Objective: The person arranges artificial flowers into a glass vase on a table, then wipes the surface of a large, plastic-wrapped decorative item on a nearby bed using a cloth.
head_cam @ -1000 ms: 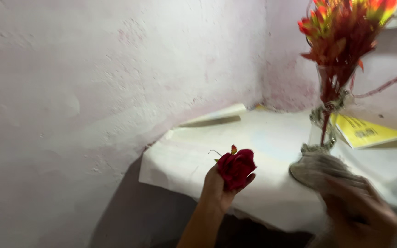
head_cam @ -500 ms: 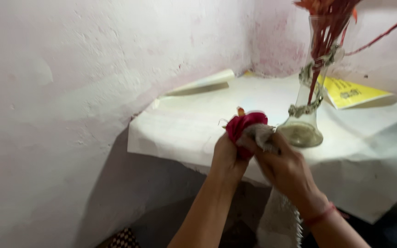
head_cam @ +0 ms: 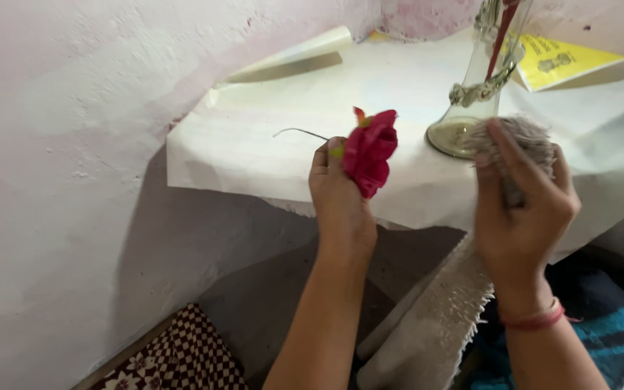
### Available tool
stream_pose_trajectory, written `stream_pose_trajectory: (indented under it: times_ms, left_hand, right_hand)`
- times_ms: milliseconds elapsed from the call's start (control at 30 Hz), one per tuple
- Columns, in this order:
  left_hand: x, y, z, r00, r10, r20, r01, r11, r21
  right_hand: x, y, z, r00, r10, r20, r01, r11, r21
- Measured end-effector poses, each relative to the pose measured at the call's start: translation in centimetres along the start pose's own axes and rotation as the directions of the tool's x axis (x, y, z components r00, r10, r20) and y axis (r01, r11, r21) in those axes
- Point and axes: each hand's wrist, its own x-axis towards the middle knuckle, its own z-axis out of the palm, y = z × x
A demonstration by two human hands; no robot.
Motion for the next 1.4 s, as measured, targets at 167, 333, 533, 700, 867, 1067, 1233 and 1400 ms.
stream_pose_trajectory:
  times_ms: [167,333,533,700,867,1067,1233,1400]
  left_hand:
    - [-2.8,-1.9,0.0,0.999,0.007,0.043,-0.011,0.995,0.095]
    - [-3.4,-1.6,0.2,0.994,0.063,0.093,-0.08,0.978,0.192]
    - [-3.5,-2.8,0.4,0.997,-0.068,0.024,0.055,0.938,0.343]
    - [-3.1,-3.0,0.8,0.978,-0.052,0.202,-0.002,0.966,0.259]
    - [-3.5,-0.7,1.1,0.961,0.089,0.263,-0.216,0.836,0.504]
    - [-4.0,-1.0,0.7,0.97,-0.237,-0.045,0.24,0.923,0.301]
    - [-3.4,-2.0,-1.6,0.968,-0.207,0.139,0.168,0.953,0.251]
    - [-2.8,-3.1,-2.6,0.952,-0.274,0.132,0.26,0.959,0.117]
  right_hand:
    - [-0.1,-1.6,-0.4,0.984,0.059,0.165,-0.061,0.998,0.006]
    - [-0.8,-0.5,-0.5,0.997,0.063,0.053,-0.061,0.998,-0.024]
    - [-3.2,1.0,-0.5,0.965,0.217,0.149,-0.213,0.976,-0.045]
    - [-1.6,-0.4,-0.7,0.985,0.034,0.169,-0.027,0.999,-0.042]
    - [0.9,-0.1,-1.3,0.975,0.218,0.053,-0.217,0.976,-0.018]
    - [-2.7,2.2,-1.5,0.989,0.137,0.061,-0.136,0.99,-0.019]
    - [-1.9,2.0,-1.3,0.884,0.465,0.056,-0.448,0.874,-0.189]
    - [-0.7,1.0,-0.4,0.99,-0.016,0.139,0.017,1.0,-0.004]
